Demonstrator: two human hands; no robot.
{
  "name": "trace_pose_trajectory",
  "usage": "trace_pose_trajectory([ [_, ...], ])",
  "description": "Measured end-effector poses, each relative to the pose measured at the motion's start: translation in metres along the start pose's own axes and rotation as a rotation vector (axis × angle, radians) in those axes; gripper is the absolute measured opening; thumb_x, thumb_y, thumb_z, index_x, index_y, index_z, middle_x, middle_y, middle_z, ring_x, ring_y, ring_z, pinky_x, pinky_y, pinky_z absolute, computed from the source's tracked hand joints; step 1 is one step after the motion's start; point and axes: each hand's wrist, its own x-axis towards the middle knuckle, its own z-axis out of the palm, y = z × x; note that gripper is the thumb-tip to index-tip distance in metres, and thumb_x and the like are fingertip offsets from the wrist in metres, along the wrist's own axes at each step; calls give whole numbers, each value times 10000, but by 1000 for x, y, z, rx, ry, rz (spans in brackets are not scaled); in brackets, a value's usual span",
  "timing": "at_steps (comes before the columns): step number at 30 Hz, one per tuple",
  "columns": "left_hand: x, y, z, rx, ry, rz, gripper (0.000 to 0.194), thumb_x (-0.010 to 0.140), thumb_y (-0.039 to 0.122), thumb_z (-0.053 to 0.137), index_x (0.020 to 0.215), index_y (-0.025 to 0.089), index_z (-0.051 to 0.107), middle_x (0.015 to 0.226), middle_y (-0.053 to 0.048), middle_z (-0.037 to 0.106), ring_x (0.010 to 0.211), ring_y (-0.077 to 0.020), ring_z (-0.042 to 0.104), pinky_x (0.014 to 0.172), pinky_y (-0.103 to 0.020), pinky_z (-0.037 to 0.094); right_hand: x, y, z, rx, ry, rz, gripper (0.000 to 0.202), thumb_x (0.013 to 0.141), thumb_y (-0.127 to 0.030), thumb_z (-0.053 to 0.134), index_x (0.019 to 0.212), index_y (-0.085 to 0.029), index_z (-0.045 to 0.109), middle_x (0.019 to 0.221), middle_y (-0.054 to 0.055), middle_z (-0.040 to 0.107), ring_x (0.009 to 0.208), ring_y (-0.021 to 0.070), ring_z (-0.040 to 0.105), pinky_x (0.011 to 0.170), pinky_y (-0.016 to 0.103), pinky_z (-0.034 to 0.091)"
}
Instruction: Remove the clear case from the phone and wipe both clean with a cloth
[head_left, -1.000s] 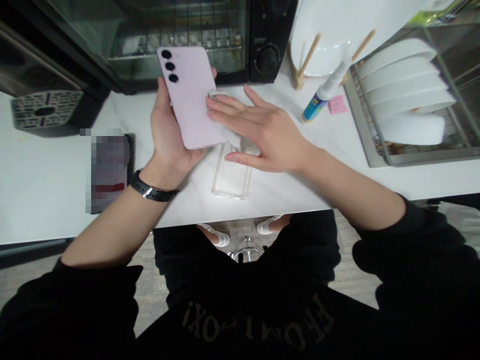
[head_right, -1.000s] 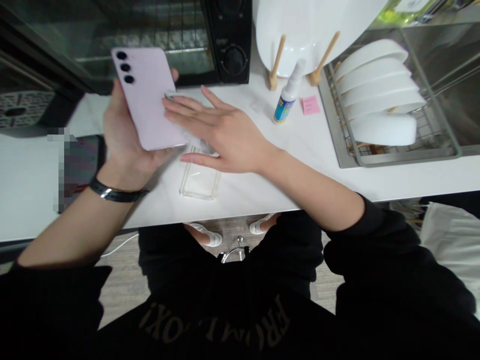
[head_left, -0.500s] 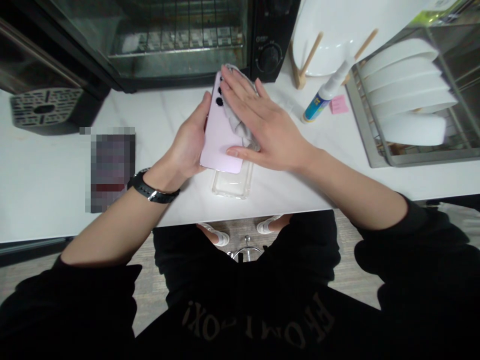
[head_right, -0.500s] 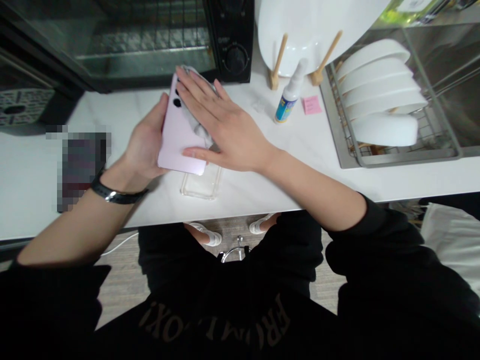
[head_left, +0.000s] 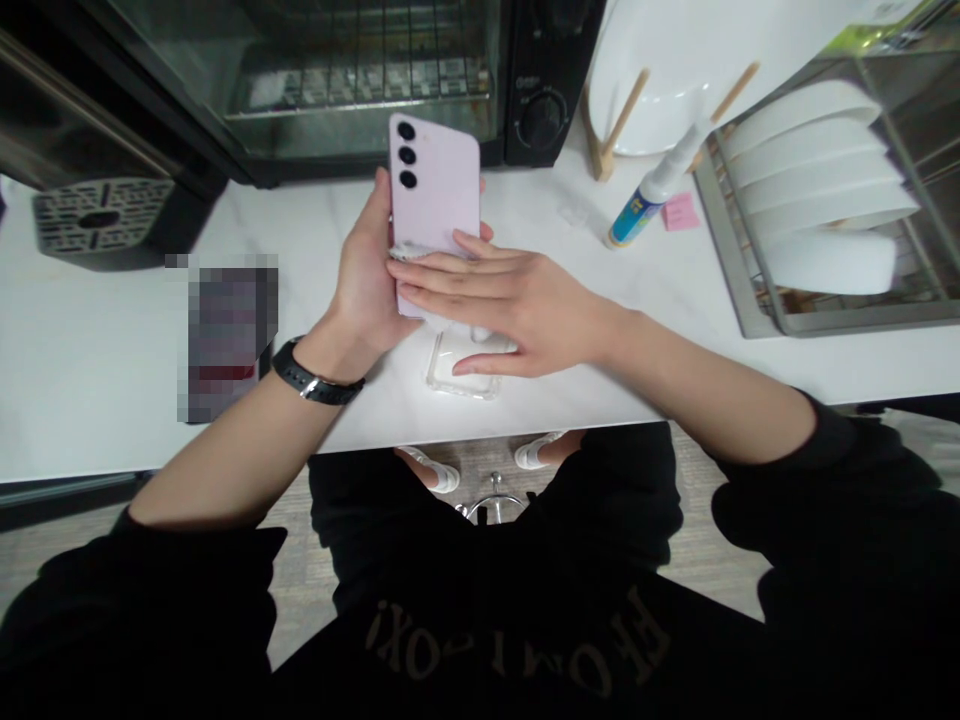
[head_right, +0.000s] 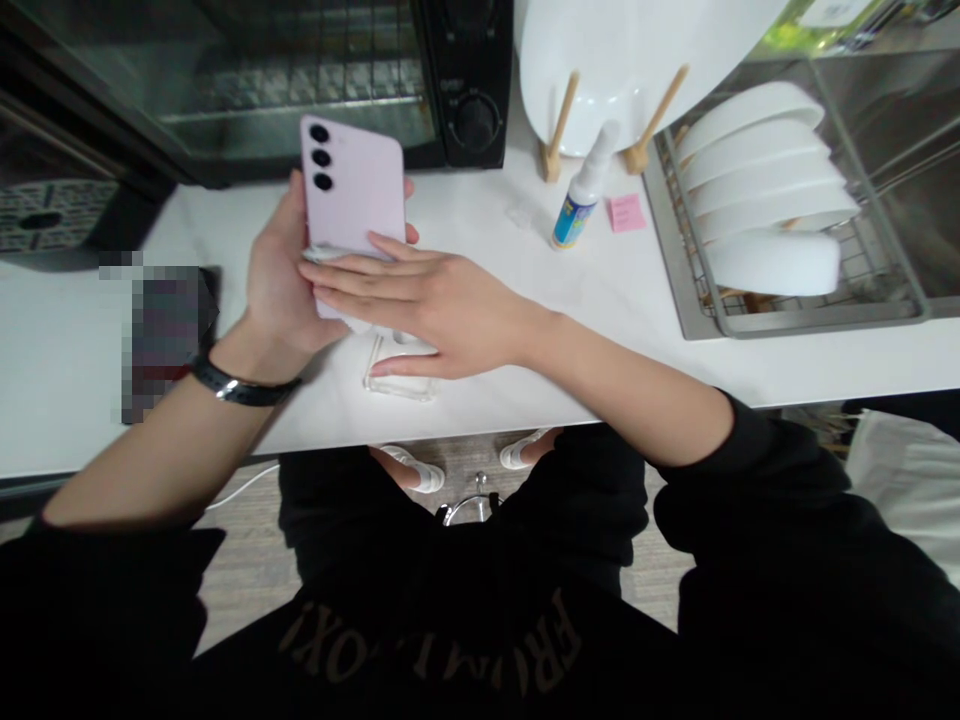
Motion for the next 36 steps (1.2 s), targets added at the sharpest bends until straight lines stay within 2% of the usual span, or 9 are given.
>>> trace_pose_trajectory([
  [4, 2, 3, -1, -5, 72, 36, 704, 1104, 628, 288, 1620, 249, 580, 1501, -19, 760, 1686, -347, 405, 1399, -475, 389, -1, -2, -6, 10, -13, -21, 640, 1154, -571, 382, 1716, -274, 454, 1751, 52, 523, 1686, 238, 453, 1460, 592, 230],
  [7, 1, 8, 0, -13, 55, 63, 759, 1134, 594, 169, 1681, 185, 500, 1507, -44, 755, 1723, -358, 328, 1413, -524, 372, -1, -1, -12, 2, 9, 70, 561, 1155, -500, 390, 1654, -301, 554, 1708, 19, 580, 1655, 247, 502, 1474, 602, 195],
  [11, 0, 14, 0, 6, 53, 103, 721, 1127, 578, 215, 1718, 230, 440, 1618, 25, 675, 1752, -324, 267, 1434, -490, 341, -1, 3, -21, -41, 73, 225, 606, 1145, -549, 360, 1598, -250, 629, 1716, 36, 561, 1650, 269, 510, 1503, 561, 87],
  [13, 1, 15, 1, 15, 59, 90, 696, 1105, 532, 228, 1714, 274, 445, 1643, 62, 646, 1744, -277, 290, 1442, -409, 310, -1, 8, -21, -56, 96, 263, 685, 1122, -633, 371, 1627, -231, 600, 1747, 48, 509, 1676, 282, 472, 1509, 543, 53],
  [17, 1, 11, 6, -10, 46, 49, 707, 1125, 491, 231, 1724, 155, 399, 1665, -22, 633, 1743, -269, 301, 1445, -432, 315, -6, 29, -11, -37, 186, 311, 870, 1001, -796, 521, 1723, -313, 462, 1820, -3, 361, 1754, 283, 314, 1513, 481, 44],
  [21, -3, 2, 12, -26, -10, -66, 615, 1163, 515, 324, 1572, 128, 573, 1561, -92, 720, 1732, -313, 330, 1430, -486, 343, -11, 44, 0, -15, 268, 303, 1029, 932, -842, 606, 1780, -331, 324, 1859, -25, 231, 1792, 280, 186, 1509, 471, 26],
  [28, -1, -7, 17, -44, -14, -97, 554, 1197, 439, 254, 1366, 149, 695, 1420, -83, 794, 1707, -289, 392, 1417, -501, 365, -8, 19, -8, -31, 150, 283, 1033, 987, -851, 516, 1801, -267, 263, 1884, 56, 184, 1791, 333, 173, 1506, 558, 101],
  [33, -4, -3, 19, -108, -58, -127, 672, 1179, 479, 154, 1372, 111, 683, 1449, -126, 772, 1717, -293, 371, 1409, -543, 378, -4, 10, -1, -30, 67, 141, 1004, 1049, -850, 355, 1812, -220, 184, 1887, 115, 216, 1776, 364, 217, 1469, 637, 174],
  [36, -6, -1, 15, -135, -120, -110, 656, 1165, 529, 240, 1417, 107, 675, 1536, -124, 725, 1726, -321, 345, 1418, -536, 369, -2, 5, 2, -27, 19, 77, 952, 1082, -800, 344, 1813, -215, 166, 1878, 123, 254, 1768, 346, 254, 1464, 640, 160],
])
